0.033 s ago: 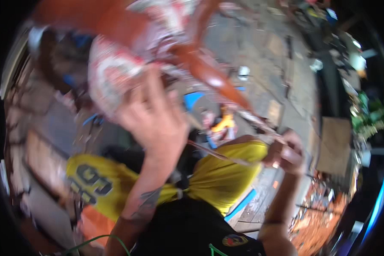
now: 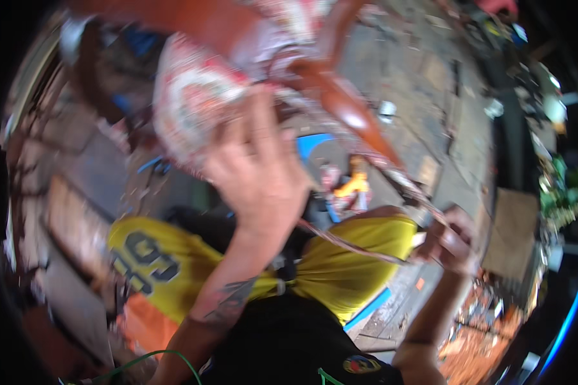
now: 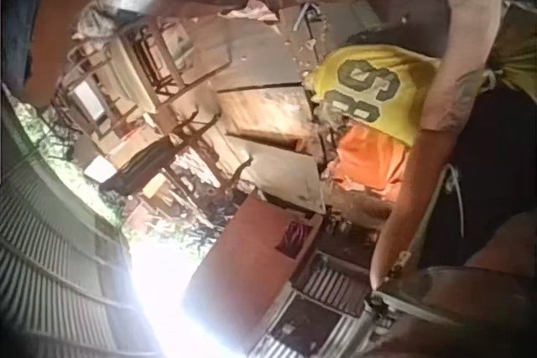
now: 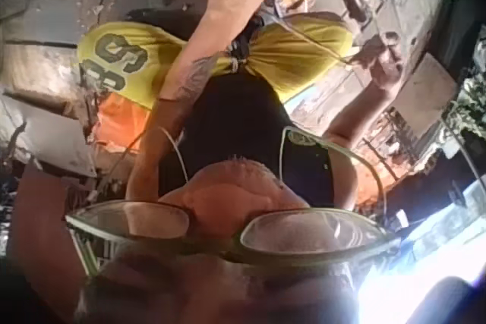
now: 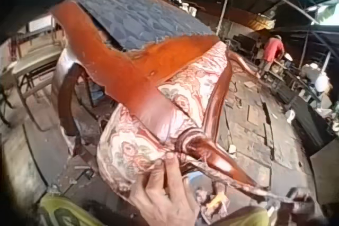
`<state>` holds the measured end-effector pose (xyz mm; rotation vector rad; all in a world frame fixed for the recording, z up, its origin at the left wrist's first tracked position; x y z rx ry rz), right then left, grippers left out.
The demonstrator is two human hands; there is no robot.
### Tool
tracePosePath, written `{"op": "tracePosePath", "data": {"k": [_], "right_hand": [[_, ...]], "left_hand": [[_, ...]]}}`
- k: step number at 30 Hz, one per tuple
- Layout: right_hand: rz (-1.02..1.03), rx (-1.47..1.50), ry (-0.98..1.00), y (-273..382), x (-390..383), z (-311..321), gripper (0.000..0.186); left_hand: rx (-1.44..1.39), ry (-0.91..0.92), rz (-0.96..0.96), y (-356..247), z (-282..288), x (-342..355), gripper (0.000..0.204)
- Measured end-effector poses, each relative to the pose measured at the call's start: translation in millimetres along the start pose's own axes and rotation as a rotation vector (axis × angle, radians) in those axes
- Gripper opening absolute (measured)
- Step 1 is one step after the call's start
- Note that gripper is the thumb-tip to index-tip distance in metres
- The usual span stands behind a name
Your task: Applying decorative trim to a wooden chair frame using a hot glue gun.
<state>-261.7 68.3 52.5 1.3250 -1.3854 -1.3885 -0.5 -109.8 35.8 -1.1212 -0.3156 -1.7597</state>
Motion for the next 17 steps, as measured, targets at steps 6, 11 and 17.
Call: {"op": "tracePosePath", "data": {"k": [6, 11, 17], "right_hand": [[-0.35, -0.721, -0.053, 13, 0, 44, 0.017], [-0.115, -0.878, -0.309, 22, 48, 63, 0.012], [0.386, -0.579, -0.454, 106, 119, 57, 0.018]], "left_hand": [[0.005, -0.081, 0.039, 2, 5, -1, 0.051], [-0.056, 0.02, 0.037, 2, 2, -1, 0.062], [-0.069, 0.055, 0.077, -5, 10, 3, 0.065]]}}
Point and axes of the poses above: each hand's wrist, its own x-axis towards the middle knuckle, its own z-axis out of the back of the hand, y = z × x, the point moved 8 cm from there along x, towards the middle knuckle, and after that the axes turned 5 degrees about -z, right-handed, at the moved point
